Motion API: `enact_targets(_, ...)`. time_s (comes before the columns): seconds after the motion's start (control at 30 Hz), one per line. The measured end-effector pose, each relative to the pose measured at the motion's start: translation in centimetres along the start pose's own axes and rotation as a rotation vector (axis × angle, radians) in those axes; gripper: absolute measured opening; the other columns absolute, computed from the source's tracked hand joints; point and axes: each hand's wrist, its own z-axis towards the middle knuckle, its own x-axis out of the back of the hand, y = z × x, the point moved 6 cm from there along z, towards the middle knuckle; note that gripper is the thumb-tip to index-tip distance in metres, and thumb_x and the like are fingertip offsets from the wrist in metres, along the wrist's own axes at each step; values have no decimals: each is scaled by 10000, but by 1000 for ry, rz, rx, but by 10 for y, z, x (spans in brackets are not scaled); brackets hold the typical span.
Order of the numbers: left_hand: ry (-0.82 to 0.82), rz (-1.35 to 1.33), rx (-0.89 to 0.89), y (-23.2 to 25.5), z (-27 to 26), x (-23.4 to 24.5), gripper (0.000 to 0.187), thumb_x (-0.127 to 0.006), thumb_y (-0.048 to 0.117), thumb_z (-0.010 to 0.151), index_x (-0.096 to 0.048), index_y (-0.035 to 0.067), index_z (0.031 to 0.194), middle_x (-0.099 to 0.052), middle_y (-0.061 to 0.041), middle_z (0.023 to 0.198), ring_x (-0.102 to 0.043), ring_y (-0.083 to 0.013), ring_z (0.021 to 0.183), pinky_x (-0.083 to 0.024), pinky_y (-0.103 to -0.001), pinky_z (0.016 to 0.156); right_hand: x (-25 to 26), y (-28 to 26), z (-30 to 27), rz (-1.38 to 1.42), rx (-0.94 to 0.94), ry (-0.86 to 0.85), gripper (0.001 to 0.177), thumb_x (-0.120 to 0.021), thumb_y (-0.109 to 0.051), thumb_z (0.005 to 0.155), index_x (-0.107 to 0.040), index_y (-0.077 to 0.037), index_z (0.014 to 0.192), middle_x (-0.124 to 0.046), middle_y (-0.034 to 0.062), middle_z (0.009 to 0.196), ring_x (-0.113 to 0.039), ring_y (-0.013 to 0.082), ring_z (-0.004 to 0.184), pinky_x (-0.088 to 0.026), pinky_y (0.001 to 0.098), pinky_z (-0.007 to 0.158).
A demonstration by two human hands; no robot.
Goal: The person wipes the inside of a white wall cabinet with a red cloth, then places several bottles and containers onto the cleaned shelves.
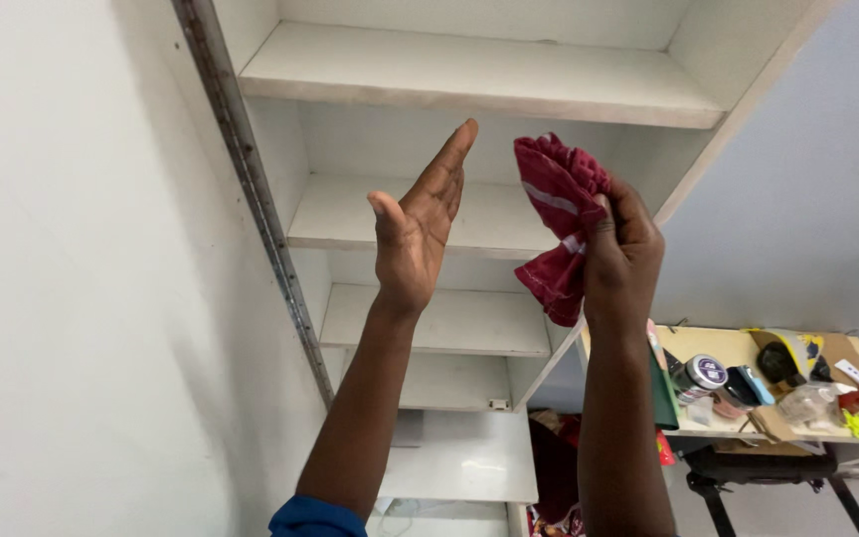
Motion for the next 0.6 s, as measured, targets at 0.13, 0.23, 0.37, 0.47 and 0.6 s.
enact_targets(0.13, -5, 35, -46, 6, 25, -26, 1109, -81, 838, 986, -213, -37, 1654, -196, -205, 1734, -38, -316, 1669, -7, -495, 1413, 31, -44, 21, -38, 245, 50, 260, -526, -72, 1138, -651, 2, 1354, -703, 67, 1205, -644, 100, 1068, -535, 240, 960)
enact_targets(0.23, 14, 74, -94, 3, 43, -38, 1086, -77, 831, 998, -215, -42, 1630, -197, -195, 1737, -32, -318, 1672, -7, -485, 1388, 46, -66, 37, -196, 455, 99, 219, -528, -41, 1200, -627, 15, 1387, -720, 129, 1252, -661, 114, 1126, -536, 274, 1064)
enact_targets(0.37, 30, 144, -117, -1, 68, -46, 1099, -73, 832, 994, -196, -29, 1666, -189, -191, 1741, -16, -325, 1671, -6, -506, 1409, 60, -70, 69, -376, 485, 219, 287, -546, -31, 1115, -629, -22, 1389, -755, 156, 1188, -708, 142, 990, -566, 302, 864)
enact_targets(0.47, 59, 193, -106, -6, 78, -44, 1105, -67, 833, 985, -193, -17, 1681, -183, -186, 1775, -11, -333, 1697, -7, -514, 1412, 56, -65, 91, -547, 610, 258, 302, -562, -29, 1063, -631, -35, 1358, -748, 173, 1185, -704, 237, 985, -563, 356, 859)
enact_targets(0.6, 85, 330, -59, -11, 92, -36, 1121, -35, 850, 948, -190, 11, 1675, -159, -165, 1785, -3, -327, 1691, -12, -506, 1387, 34, -52, 117, -915, 826, 174, 260, -545, -75, 1110, -644, -13, 1343, -720, 185, 1339, -646, 375, 1343, -505, 471, 1165)
